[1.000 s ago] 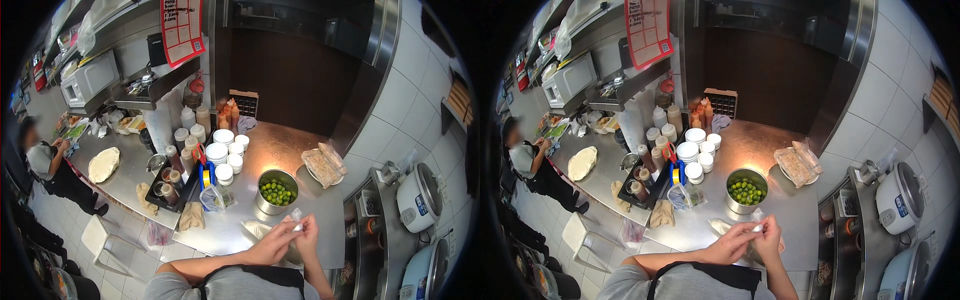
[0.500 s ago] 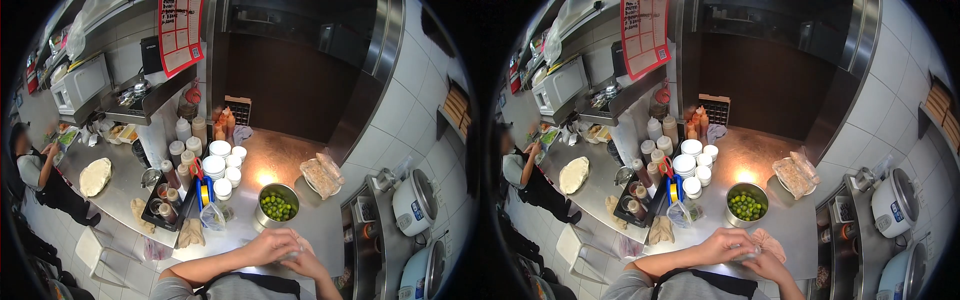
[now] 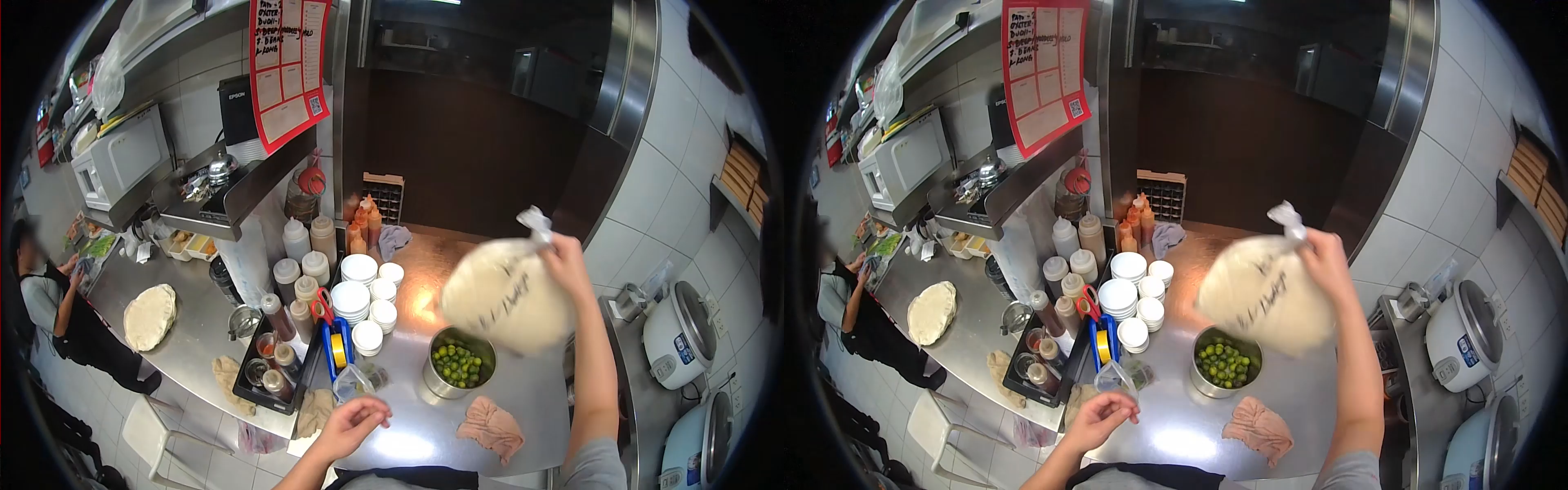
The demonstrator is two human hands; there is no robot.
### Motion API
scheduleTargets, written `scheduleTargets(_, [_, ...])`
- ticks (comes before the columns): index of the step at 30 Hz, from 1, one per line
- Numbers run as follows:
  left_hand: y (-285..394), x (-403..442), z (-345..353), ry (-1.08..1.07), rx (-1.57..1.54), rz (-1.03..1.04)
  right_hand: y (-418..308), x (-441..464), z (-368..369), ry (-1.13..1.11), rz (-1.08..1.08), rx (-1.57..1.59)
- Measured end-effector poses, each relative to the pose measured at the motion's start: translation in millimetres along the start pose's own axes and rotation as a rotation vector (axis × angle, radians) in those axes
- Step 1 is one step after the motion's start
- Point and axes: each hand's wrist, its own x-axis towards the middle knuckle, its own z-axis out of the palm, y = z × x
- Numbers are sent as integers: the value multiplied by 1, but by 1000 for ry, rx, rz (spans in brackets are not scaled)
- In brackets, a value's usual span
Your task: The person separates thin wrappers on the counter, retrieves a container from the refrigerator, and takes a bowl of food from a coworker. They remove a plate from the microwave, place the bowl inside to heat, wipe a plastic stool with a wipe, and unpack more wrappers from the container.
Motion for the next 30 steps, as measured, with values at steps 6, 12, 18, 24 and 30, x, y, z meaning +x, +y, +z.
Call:
scheduleTargets(6, [-6,-33,-15,205,51,-80,91,65,122,45,-92,11])
scheduleTargets(12, [-11,-45,-2,173,86,-150,127,-11,239,-569,-72,-8])
scheduleTargets(18, [-19,-43,12,86,118,-232,-11,-67,185,-716,54,432])
scheduleTargets(24, [-10,-58,39,23,373,-71,-57,-103,127,-873,-8,622])
scheduleTargets(30, [3,-126,33,144,520,38,-93,-136,108,-926,240,902])
